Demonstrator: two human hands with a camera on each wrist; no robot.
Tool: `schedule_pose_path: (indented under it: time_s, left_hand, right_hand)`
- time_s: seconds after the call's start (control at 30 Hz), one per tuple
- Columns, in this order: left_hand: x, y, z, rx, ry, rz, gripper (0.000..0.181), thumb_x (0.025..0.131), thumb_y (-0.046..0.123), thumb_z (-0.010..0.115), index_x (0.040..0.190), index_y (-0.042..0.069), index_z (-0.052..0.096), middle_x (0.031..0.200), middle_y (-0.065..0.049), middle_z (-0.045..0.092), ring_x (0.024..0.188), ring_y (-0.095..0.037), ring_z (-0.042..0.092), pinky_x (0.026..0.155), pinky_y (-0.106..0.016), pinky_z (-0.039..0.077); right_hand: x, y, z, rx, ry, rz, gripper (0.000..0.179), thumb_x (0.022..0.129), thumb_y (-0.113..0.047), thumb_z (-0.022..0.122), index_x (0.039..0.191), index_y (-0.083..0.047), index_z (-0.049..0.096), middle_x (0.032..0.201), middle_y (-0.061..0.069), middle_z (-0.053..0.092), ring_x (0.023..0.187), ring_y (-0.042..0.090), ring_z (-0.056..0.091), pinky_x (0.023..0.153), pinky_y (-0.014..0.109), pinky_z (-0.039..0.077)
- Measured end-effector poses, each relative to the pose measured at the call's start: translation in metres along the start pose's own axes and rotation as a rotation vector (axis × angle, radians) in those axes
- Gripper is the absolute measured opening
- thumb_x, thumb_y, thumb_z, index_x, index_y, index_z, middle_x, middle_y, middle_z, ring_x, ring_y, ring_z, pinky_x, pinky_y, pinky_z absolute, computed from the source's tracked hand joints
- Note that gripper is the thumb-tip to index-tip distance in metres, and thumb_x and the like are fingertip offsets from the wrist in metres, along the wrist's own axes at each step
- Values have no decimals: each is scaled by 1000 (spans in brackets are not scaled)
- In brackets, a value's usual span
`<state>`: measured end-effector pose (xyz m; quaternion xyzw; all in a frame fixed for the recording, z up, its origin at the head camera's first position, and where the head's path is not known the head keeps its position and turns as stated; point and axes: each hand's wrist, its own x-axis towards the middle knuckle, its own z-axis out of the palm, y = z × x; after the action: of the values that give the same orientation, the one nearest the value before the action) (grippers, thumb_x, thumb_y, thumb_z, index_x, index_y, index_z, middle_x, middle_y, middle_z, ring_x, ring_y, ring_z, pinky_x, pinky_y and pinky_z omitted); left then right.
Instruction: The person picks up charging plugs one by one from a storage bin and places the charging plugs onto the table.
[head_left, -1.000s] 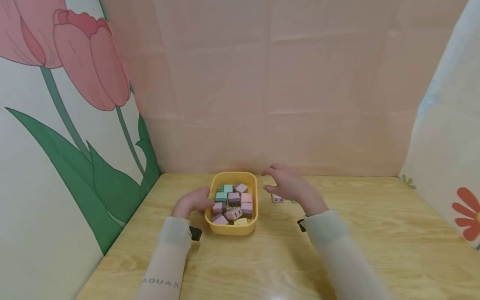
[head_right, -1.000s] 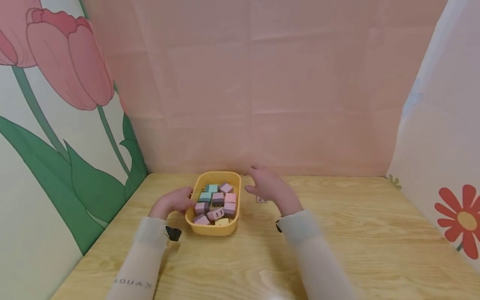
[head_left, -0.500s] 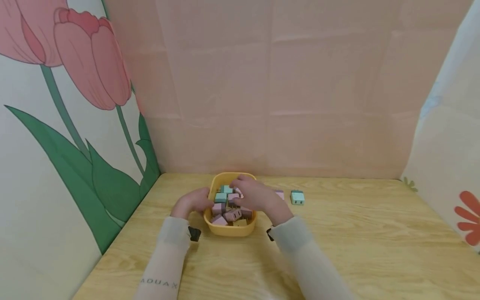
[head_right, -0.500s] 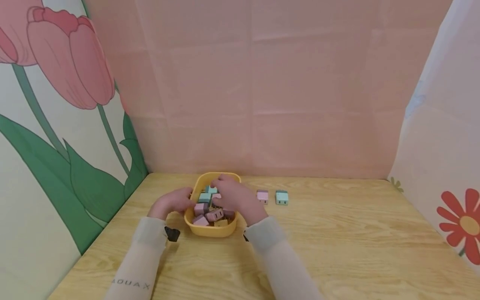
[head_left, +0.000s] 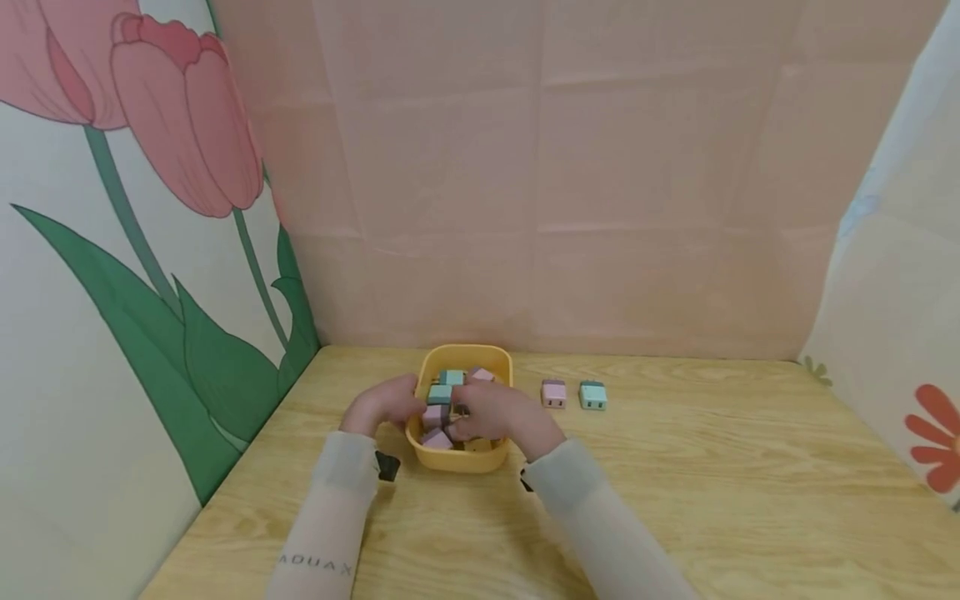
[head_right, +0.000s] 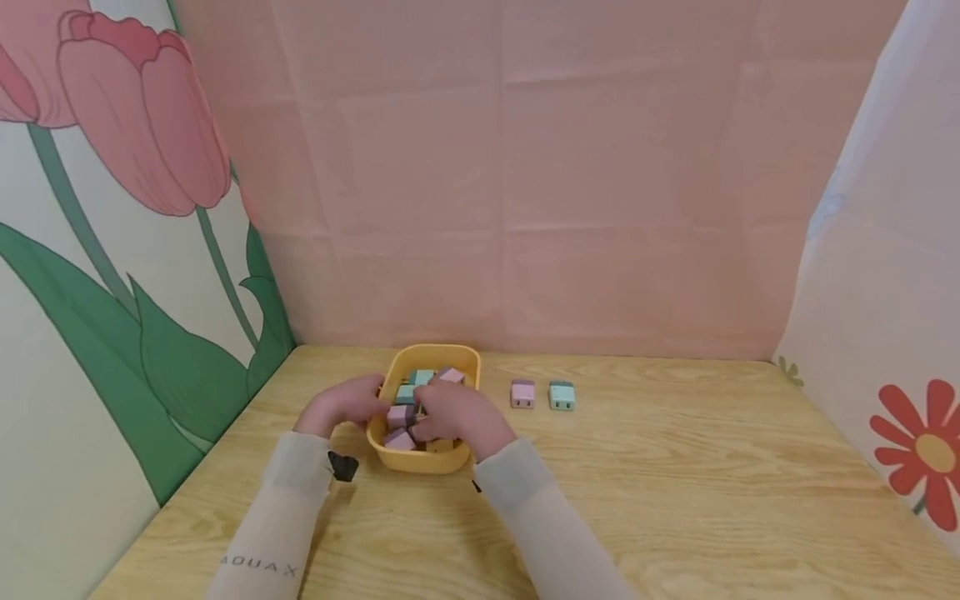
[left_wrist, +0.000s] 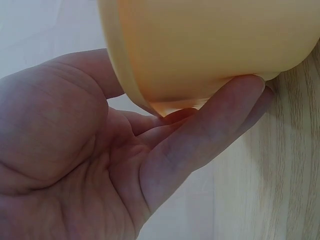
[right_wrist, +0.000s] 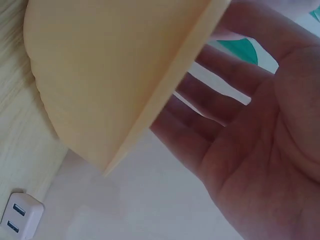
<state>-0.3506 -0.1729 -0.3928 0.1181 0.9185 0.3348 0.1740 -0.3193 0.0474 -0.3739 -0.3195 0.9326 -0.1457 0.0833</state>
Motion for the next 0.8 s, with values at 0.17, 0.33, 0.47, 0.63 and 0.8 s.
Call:
schedule_pose_path:
  time_s: [0.17,0.33,0.47,0.63,0.8]
  left_hand:
    - [0,1,0,21,1,0,37,97,6,60,132,-6,60,105,-12,70,85,-22,69,74,-38,64]
    - [0,1,0,28,1,-4,39,98,7,60,134,-6,60,108,-14,70,86,-22,69,76,-38,64]
    - [0,0,-1,27,4,-17,38,98,7,60,134,-5,60,108,-14,70,87,-23,69,75,-37,63]
    - [1,0,-2,43,13,-39,36,99,9,60,133,-3,60,107,-13,68,87,-22,68,75,-35,62]
    - [2,0,-2,42,9,-40,35,99,9,60,132,-3,60,107,-13,69,87,-22,69,75,-35,62]
  right_hand:
    - [1,1,3,43,-46,-10,20,105,-21,69,119,-8,74,111,8,72,91,20,60,82,35,50]
    - [2,0,4,25,-61,-11,18,105,-20,67,117,-9,75,107,5,70,90,18,59,82,35,48]
    - [4,0,6,4,-54,-13,14,105,-21,67,108,-10,75,97,0,65,85,16,58,79,33,47]
    - [5,2,7,0,-49,-13,14,107,-23,67,106,-12,75,97,0,65,85,15,57,81,32,47]
    - [6,4,9,4,-54,-35,14,106,-21,67,108,-10,76,96,1,65,84,15,57,81,32,46]
